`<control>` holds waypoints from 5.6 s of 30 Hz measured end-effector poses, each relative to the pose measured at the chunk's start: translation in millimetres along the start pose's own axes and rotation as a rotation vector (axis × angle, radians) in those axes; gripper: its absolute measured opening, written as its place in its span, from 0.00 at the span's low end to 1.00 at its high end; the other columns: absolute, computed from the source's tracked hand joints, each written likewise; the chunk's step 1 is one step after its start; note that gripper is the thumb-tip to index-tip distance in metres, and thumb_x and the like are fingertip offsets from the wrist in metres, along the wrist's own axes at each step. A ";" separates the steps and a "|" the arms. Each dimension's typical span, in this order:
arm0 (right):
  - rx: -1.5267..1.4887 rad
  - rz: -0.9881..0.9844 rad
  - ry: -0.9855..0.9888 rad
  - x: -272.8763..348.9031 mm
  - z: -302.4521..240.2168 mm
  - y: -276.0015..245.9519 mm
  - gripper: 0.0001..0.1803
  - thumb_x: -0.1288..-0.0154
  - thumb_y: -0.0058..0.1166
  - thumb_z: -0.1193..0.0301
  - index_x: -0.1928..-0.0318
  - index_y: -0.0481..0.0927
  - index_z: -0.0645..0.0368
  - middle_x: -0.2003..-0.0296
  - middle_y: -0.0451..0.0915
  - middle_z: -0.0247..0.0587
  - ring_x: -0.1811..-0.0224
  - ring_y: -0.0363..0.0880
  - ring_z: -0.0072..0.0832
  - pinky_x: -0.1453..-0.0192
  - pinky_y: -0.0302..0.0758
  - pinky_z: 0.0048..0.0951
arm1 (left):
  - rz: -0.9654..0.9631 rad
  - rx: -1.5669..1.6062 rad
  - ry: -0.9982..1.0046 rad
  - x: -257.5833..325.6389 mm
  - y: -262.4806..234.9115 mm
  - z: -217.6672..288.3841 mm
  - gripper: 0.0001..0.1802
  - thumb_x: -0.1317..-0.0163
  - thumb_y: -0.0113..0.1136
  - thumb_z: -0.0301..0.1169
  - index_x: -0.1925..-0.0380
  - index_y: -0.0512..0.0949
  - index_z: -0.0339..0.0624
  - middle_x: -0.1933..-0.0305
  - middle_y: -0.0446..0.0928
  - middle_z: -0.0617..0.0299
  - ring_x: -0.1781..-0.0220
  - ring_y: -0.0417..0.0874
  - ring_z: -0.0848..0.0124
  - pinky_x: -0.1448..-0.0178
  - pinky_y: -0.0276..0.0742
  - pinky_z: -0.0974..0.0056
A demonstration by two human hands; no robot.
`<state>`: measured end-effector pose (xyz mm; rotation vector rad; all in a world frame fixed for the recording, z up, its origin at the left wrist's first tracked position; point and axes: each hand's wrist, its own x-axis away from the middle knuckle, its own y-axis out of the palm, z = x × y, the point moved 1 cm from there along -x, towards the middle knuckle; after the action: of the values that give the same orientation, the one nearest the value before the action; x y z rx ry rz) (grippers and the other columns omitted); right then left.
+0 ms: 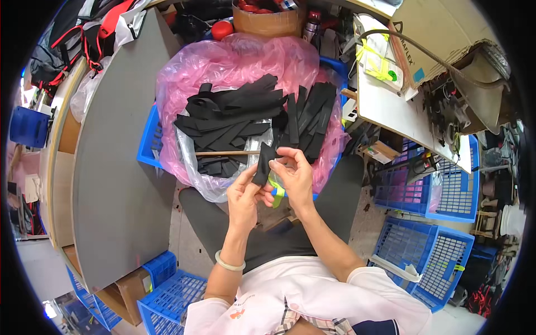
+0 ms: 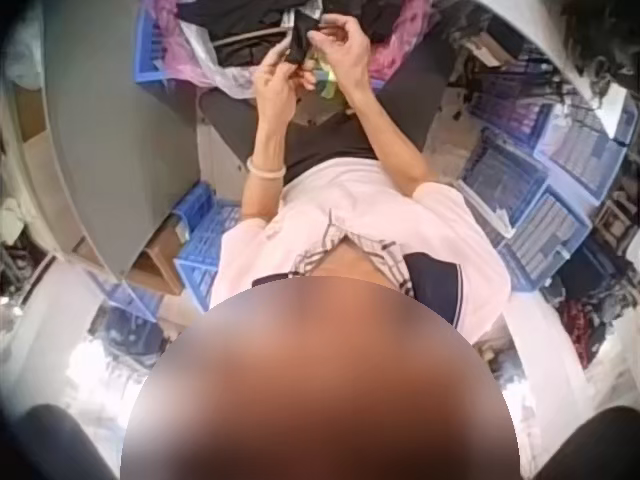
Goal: Inspecting and sorting black fabric straps at an industrial workstation.
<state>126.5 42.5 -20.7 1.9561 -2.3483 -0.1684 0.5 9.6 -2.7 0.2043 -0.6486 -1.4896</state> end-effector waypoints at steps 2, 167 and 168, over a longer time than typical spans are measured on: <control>0.069 -0.026 -0.044 -1.4 -9.5 0.3 0.12 0.46 0.60 0.78 0.59 0.78 0.62 0.60 0.74 0.38 0.65 0.77 0.25 0.66 0.76 0.22 | 0.045 -0.038 0.023 1.6 -0.8 0.1 0.21 0.39 0.45 0.22 0.44 0.68 0.33 0.74 0.77 0.52 0.83 0.77 0.69 0.80 0.75 0.71; 0.503 -0.570 -0.082 22.9 -39.1 -32.4 0.09 0.39 0.53 0.71 0.62 0.79 0.64 0.80 0.76 0.45 0.81 0.77 0.33 0.75 0.70 0.28 | 0.311 0.146 0.189 -42.8 -28.8 72.4 0.24 0.35 0.50 0.45 0.88 0.62 0.47 0.81 0.77 0.53 0.72 0.82 0.63 0.49 0.75 0.54; 0.538 -0.626 -0.096 21.0 -38.6 -48.9 0.09 0.39 0.54 0.72 0.62 0.80 0.63 0.79 0.78 0.46 0.79 0.80 0.33 0.75 0.72 0.28 | 0.301 0.250 0.218 -42.7 -49.4 89.5 0.25 0.35 0.50 0.45 0.89 0.62 0.48 0.82 0.76 0.54 0.73 0.81 0.62 0.49 0.75 0.53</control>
<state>175.4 11.9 10.8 2.9445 -1.8685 0.3856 -85.8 68.9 33.5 0.4360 -0.6559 -1.0789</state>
